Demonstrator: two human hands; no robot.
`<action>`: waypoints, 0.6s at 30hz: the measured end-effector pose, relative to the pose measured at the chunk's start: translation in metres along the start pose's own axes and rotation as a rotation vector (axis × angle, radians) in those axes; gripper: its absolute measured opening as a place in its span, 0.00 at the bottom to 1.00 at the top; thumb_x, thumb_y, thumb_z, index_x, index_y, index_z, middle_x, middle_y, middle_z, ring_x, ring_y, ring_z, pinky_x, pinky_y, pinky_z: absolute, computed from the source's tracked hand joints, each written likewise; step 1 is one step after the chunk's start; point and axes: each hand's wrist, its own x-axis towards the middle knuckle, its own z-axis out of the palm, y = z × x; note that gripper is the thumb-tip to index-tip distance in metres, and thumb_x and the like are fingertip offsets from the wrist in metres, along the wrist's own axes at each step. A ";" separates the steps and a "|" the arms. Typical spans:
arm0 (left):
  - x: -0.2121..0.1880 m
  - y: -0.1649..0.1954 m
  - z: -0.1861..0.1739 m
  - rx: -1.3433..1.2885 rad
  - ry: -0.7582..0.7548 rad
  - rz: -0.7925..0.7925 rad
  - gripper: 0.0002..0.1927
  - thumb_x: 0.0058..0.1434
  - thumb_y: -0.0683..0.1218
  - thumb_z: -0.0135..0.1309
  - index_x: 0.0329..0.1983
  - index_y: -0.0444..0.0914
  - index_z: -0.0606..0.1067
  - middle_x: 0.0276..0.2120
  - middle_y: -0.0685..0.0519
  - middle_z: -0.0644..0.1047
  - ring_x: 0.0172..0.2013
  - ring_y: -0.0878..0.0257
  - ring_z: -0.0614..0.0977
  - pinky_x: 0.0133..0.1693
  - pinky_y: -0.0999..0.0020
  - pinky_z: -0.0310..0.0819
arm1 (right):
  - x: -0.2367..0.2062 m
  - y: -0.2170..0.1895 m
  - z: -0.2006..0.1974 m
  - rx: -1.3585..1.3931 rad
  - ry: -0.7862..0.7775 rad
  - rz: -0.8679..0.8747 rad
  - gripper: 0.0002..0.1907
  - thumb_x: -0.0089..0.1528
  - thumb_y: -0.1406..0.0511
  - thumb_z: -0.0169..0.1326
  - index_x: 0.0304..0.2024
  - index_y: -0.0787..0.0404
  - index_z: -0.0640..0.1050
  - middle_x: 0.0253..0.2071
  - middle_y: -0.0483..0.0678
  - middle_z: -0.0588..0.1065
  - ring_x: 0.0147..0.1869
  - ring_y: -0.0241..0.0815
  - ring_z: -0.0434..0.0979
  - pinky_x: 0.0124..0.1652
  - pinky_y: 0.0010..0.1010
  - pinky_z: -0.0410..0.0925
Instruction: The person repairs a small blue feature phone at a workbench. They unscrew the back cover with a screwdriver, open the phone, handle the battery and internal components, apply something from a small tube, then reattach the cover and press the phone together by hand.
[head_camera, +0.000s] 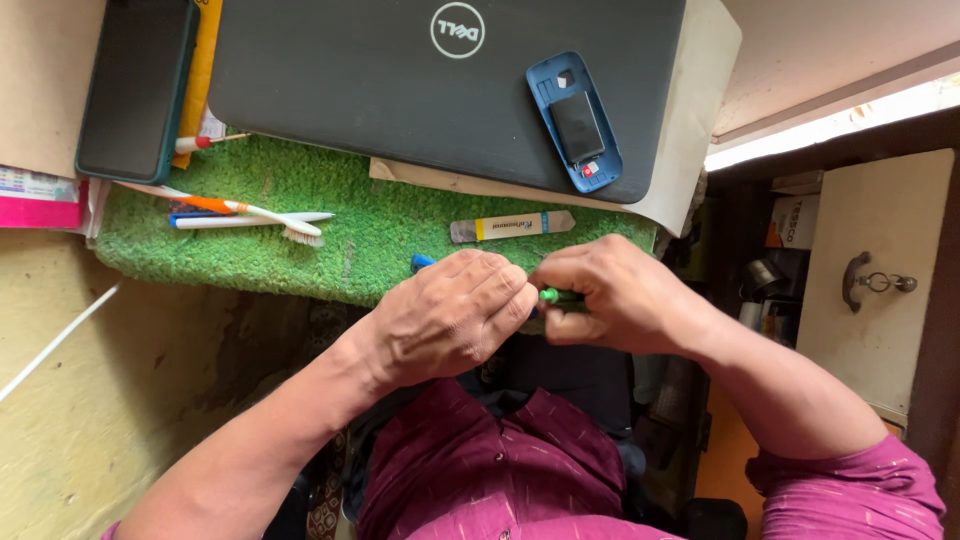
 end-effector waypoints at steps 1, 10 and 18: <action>0.001 0.000 0.000 0.000 -0.002 -0.003 0.18 0.60 0.44 0.52 0.52 0.29 0.73 0.47 0.44 0.76 0.51 0.49 0.80 0.56 0.55 0.75 | -0.001 -0.001 0.001 -0.008 0.006 0.004 0.11 0.49 0.67 0.61 0.34 0.65 0.78 0.29 0.55 0.75 0.35 0.58 0.78 0.33 0.44 0.70; 0.002 0.002 0.000 0.022 0.015 -0.038 0.17 0.62 0.43 0.52 0.52 0.30 0.73 0.48 0.44 0.76 0.51 0.49 0.80 0.55 0.56 0.75 | -0.006 0.006 0.006 -0.005 0.089 -0.074 0.10 0.49 0.68 0.62 0.33 0.63 0.79 0.28 0.52 0.76 0.33 0.54 0.79 0.32 0.41 0.71; -0.002 0.000 0.001 -0.035 0.033 -0.044 0.17 0.64 0.43 0.52 0.54 0.31 0.73 0.50 0.44 0.76 0.53 0.49 0.80 0.58 0.55 0.75 | -0.012 0.020 0.016 0.087 0.143 -0.112 0.09 0.52 0.70 0.62 0.35 0.62 0.80 0.30 0.48 0.78 0.33 0.46 0.81 0.33 0.33 0.73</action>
